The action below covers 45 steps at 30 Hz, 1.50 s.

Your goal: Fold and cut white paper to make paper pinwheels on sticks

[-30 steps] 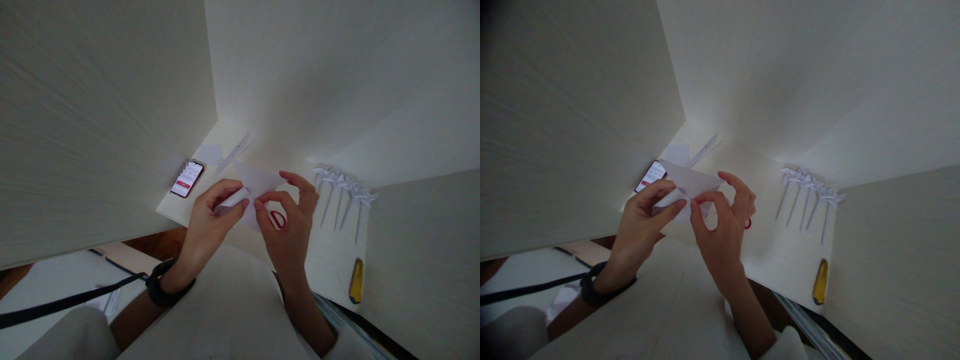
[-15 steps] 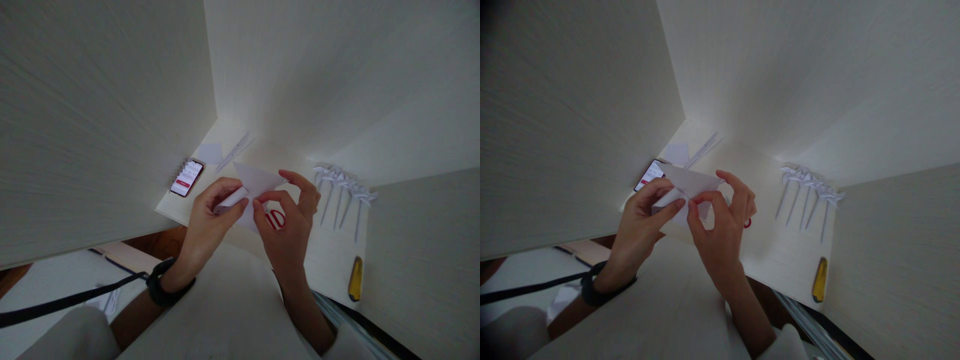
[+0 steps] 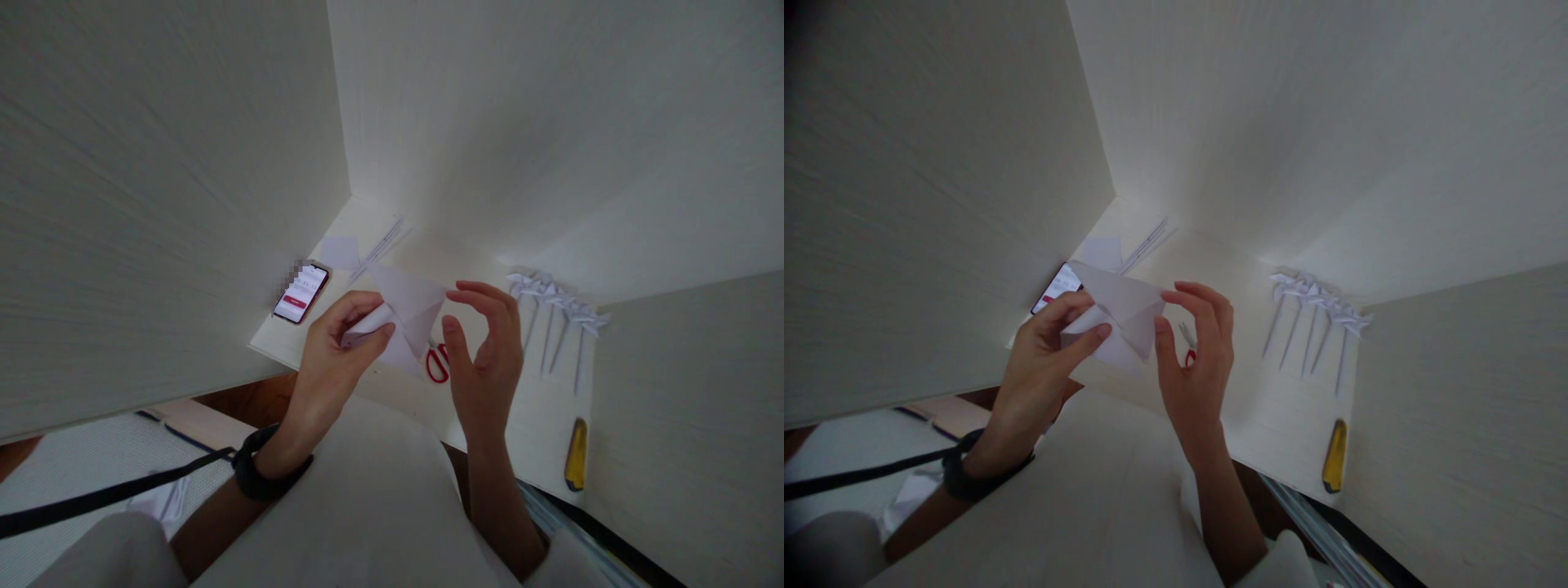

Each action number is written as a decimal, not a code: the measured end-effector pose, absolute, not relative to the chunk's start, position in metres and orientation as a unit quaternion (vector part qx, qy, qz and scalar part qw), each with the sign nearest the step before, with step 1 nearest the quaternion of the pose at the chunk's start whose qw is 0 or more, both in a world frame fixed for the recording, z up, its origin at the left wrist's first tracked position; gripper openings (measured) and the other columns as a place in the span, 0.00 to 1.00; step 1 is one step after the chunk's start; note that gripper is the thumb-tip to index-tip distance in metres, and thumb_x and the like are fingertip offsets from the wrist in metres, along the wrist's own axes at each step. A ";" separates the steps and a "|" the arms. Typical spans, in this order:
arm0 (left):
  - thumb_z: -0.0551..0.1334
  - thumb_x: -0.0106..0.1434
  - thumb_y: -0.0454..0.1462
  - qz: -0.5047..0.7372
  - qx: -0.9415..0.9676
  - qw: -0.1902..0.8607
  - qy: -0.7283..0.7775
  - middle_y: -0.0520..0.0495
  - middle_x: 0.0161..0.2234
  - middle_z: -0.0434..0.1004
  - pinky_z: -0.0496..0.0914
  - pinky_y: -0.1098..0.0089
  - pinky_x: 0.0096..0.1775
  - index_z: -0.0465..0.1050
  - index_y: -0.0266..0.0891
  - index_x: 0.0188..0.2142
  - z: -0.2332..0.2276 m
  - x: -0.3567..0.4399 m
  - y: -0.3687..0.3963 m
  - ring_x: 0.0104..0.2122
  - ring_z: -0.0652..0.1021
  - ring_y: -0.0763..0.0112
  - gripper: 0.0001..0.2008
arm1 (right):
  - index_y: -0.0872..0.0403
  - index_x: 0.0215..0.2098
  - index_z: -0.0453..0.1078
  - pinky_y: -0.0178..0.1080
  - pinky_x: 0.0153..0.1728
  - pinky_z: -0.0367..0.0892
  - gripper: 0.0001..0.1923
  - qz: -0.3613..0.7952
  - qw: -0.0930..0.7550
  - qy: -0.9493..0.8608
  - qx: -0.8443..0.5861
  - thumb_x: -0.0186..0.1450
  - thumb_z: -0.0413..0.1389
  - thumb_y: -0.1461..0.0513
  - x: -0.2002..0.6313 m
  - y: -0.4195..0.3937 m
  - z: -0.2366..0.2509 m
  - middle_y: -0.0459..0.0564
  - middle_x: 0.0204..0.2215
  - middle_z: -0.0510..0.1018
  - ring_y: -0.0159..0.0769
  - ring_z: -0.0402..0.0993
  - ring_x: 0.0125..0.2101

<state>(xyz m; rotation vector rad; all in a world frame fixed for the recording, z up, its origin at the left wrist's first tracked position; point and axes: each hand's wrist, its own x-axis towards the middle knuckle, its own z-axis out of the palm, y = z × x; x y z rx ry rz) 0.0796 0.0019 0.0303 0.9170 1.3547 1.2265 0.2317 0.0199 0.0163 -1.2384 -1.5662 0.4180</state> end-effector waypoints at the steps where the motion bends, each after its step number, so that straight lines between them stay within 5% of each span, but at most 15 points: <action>1: 0.67 0.57 0.35 0.513 0.382 0.521 0.565 0.50 0.41 0.80 0.74 0.74 0.33 0.76 0.42 0.39 0.030 0.080 0.002 0.40 0.80 0.65 0.09 | 0.48 0.46 0.68 0.48 0.50 0.66 0.11 0.179 0.527 -0.651 -0.516 0.65 0.55 0.64 0.231 0.020 0.016 0.52 0.45 0.75 0.41 0.70 0.49; 5: 0.67 0.56 0.35 0.519 0.387 0.514 0.564 0.51 0.38 0.80 0.72 0.75 0.33 0.75 0.42 0.37 0.029 0.079 0.002 0.40 0.79 0.66 0.08 | 0.51 0.50 0.68 0.47 0.49 0.66 0.14 0.197 0.524 -0.647 -0.517 0.65 0.55 0.64 0.232 0.021 0.014 0.53 0.46 0.75 0.40 0.70 0.48; 12: 0.66 0.57 0.35 0.515 0.393 0.506 0.569 0.50 0.39 0.80 0.72 0.74 0.32 0.75 0.41 0.37 0.028 0.078 0.003 0.40 0.79 0.65 0.07 | 0.49 0.37 0.73 0.46 0.49 0.67 0.06 0.258 0.551 -0.626 -0.488 0.67 0.53 0.62 0.234 0.019 0.023 0.50 0.43 0.75 0.40 0.71 0.47; 25: 0.65 0.57 0.33 0.504 0.427 0.482 0.575 0.52 0.34 0.78 0.71 0.74 0.36 0.74 0.40 0.34 0.023 0.079 0.003 0.37 0.78 0.70 0.04 | 0.47 0.36 0.75 0.46 0.53 0.59 0.19 0.441 0.560 -0.581 -0.394 0.71 0.44 0.52 0.232 0.024 0.013 0.49 0.46 0.73 0.41 0.66 0.51; 31: 0.62 0.56 0.30 0.448 0.467 0.503 0.573 0.51 0.33 0.78 0.70 0.73 0.40 0.74 0.38 0.32 0.006 0.080 0.008 0.36 0.78 0.70 0.04 | 0.44 0.38 0.76 0.43 0.52 0.61 0.09 0.543 0.486 -0.577 -0.369 0.68 0.53 0.54 0.248 0.029 -0.020 0.48 0.47 0.73 0.41 0.67 0.51; 38: 0.61 0.55 0.30 0.395 0.472 0.555 0.560 0.49 0.34 0.78 0.70 0.71 0.40 0.74 0.37 0.34 -0.019 0.089 0.014 0.37 0.77 0.69 0.06 | 0.48 0.42 0.75 0.41 0.43 0.65 0.20 0.642 0.412 -0.509 -0.400 0.57 0.62 0.46 0.267 0.027 -0.049 0.49 0.38 0.77 0.41 0.72 0.42; 45: 0.61 0.54 0.30 0.416 0.483 0.543 0.547 0.51 0.34 0.77 0.70 0.71 0.40 0.73 0.38 0.33 -0.008 0.087 0.024 0.37 0.77 0.69 0.07 | 0.47 0.39 0.75 0.41 0.45 0.65 0.16 0.628 0.426 -0.503 -0.413 0.55 0.66 0.51 0.253 0.036 -0.035 0.46 0.36 0.78 0.38 0.73 0.40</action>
